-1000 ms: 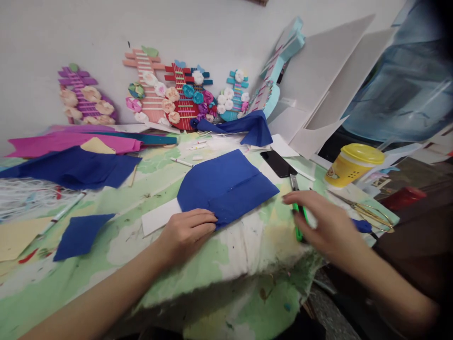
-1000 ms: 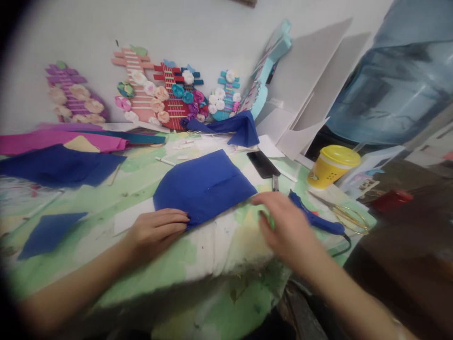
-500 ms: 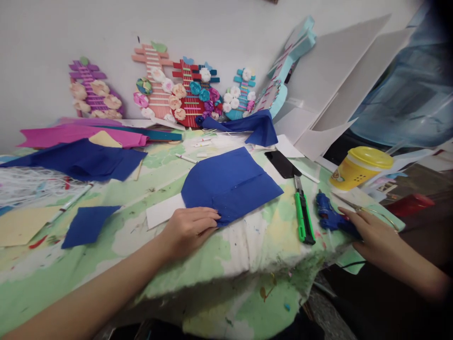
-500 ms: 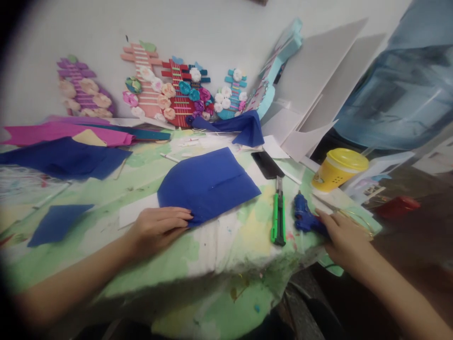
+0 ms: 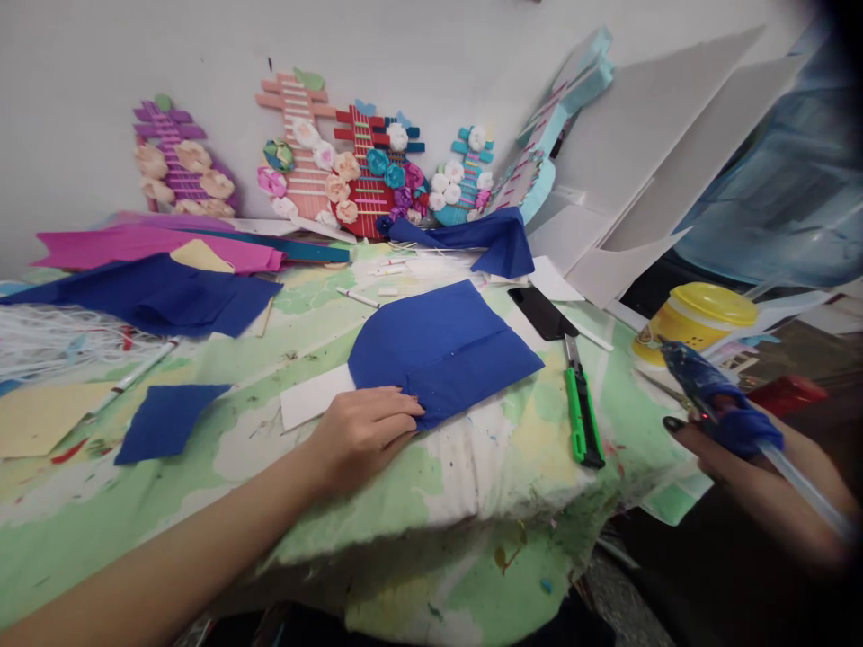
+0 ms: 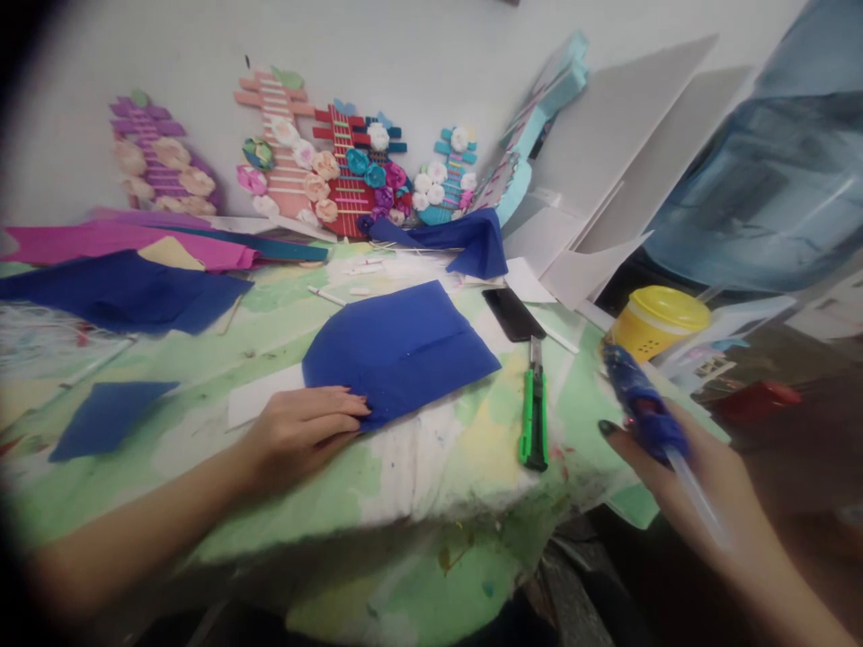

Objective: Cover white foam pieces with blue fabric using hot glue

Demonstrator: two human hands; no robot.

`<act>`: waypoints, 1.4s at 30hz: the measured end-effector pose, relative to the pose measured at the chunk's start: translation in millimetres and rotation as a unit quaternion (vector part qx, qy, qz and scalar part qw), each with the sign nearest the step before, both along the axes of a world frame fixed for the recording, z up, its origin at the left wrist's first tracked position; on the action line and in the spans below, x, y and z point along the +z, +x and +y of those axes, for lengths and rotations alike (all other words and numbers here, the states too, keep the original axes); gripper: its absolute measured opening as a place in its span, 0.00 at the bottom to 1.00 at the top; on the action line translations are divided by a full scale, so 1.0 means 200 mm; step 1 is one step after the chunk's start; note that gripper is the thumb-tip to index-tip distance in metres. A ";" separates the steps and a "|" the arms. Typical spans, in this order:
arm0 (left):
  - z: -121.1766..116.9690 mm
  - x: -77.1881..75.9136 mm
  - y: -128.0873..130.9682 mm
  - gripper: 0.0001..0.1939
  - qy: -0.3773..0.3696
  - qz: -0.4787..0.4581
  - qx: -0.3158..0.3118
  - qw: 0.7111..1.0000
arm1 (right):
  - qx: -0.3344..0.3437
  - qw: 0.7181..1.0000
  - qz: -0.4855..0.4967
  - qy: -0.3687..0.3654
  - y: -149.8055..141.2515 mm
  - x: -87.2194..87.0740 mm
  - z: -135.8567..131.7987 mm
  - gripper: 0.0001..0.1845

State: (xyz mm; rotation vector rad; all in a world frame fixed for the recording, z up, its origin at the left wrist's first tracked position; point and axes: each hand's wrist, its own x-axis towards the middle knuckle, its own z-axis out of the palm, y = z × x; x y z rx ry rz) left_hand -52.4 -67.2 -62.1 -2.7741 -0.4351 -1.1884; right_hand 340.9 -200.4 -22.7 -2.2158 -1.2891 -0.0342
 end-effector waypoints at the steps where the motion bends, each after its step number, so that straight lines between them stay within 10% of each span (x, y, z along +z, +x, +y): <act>1: 0.00 0.00 0.00 0.03 0.009 0.004 0.000 1.000 | 0.008 0.998 0.062 -0.008 -0.06 0.02 0.01 0.24; 7: -0.01 0.01 -0.01 0.05 0.024 0.022 -0.015 0.999 | 0.189 0.932 0.310 0.006 -0.47 0.08 0.10 0.19; 12: -0.02 0.03 -0.01 0.04 -0.013 0.027 -0.015 0.999 | 0.236 0.946 0.222 0.015 -0.63 0.08 0.19 0.15; 19: -0.03 0.04 -0.01 0.06 -0.069 0.003 -0.035 0.997 | 0.098 0.992 -0.076 0.013 -0.24 0.03 0.18 0.16; 26: 0.00 0.02 0.03 0.10 -0.010 0.021 -0.007 1.000 | 0.087 0.983 -0.119 -0.106 0.23 -0.10 0.10 0.19; 35: 0.03 0.00 0.05 0.08 -0.025 0.007 -0.007 1.000 | 0.207 0.977 -0.027 -0.049 0.26 -0.15 0.09 0.24; 42: 0.03 0.01 0.06 0.08 -0.103 -0.021 -0.024 0.994 | 0.001 0.976 -0.199 -0.090 0.51 -0.11 0.07 0.13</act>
